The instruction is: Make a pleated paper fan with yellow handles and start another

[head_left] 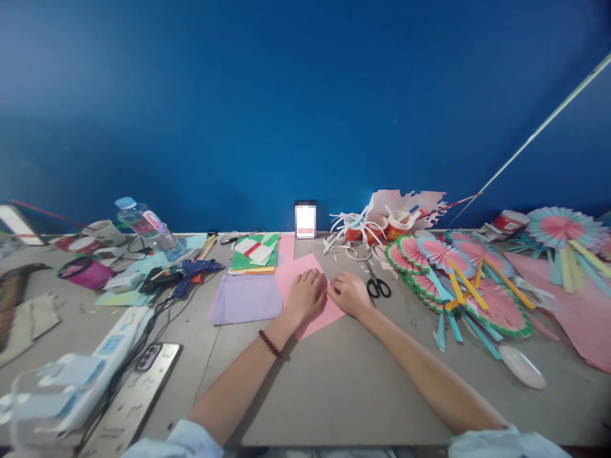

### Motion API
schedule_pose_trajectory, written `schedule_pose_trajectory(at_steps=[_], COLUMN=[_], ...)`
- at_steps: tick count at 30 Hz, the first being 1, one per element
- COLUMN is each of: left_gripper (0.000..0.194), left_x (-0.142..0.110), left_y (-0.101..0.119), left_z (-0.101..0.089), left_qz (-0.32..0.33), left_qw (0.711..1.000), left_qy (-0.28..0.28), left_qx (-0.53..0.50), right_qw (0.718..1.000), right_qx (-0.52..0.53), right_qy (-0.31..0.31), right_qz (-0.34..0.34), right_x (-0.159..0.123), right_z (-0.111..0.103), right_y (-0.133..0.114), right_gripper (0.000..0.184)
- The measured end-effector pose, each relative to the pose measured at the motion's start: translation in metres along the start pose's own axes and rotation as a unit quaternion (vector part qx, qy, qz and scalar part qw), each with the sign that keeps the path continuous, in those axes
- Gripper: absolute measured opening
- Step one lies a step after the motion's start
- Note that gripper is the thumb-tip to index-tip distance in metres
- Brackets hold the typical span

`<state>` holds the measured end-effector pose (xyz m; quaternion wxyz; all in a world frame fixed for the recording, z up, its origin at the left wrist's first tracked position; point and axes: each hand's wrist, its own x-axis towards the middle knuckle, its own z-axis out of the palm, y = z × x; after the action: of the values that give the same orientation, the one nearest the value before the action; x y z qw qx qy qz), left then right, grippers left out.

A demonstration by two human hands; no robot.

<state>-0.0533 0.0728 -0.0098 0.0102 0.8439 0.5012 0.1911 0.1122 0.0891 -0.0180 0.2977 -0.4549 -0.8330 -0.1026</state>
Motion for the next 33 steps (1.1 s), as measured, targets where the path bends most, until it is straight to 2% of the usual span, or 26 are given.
schedule_pose_trajectory(at_steps=[4,12,19,33], left_gripper=[0.029,0.037,0.038,0.046], left_x=[0.0,-0.002,0.0,-0.002], left_y=[0.002,-0.001,-0.002,-0.001], left_z=[-0.002,0.007,0.005,0.008], left_qz=[0.006,0.001,-0.006,-0.003], left_qw=[1.0,1.0,1.0,1.0], left_qy=[0.007,0.019,0.015,0.018], left_qx=[-0.001,-0.014,-0.006,0.0], right_qw=[1.0,1.0,0.999,0.997], right_qx=[0.002,0.014,0.032,0.04], right_qy=[0.008,-0.007,-0.03,-0.062], right_qz=[0.004,0.019,0.031,0.019], right_x=[-0.001,0.001,0.003,0.005], right_z=[0.001,0.002,0.007,0.004], right_y=[-0.001,0.0,0.005,0.003], right_gripper=[0.024,0.024,0.018,0.02])
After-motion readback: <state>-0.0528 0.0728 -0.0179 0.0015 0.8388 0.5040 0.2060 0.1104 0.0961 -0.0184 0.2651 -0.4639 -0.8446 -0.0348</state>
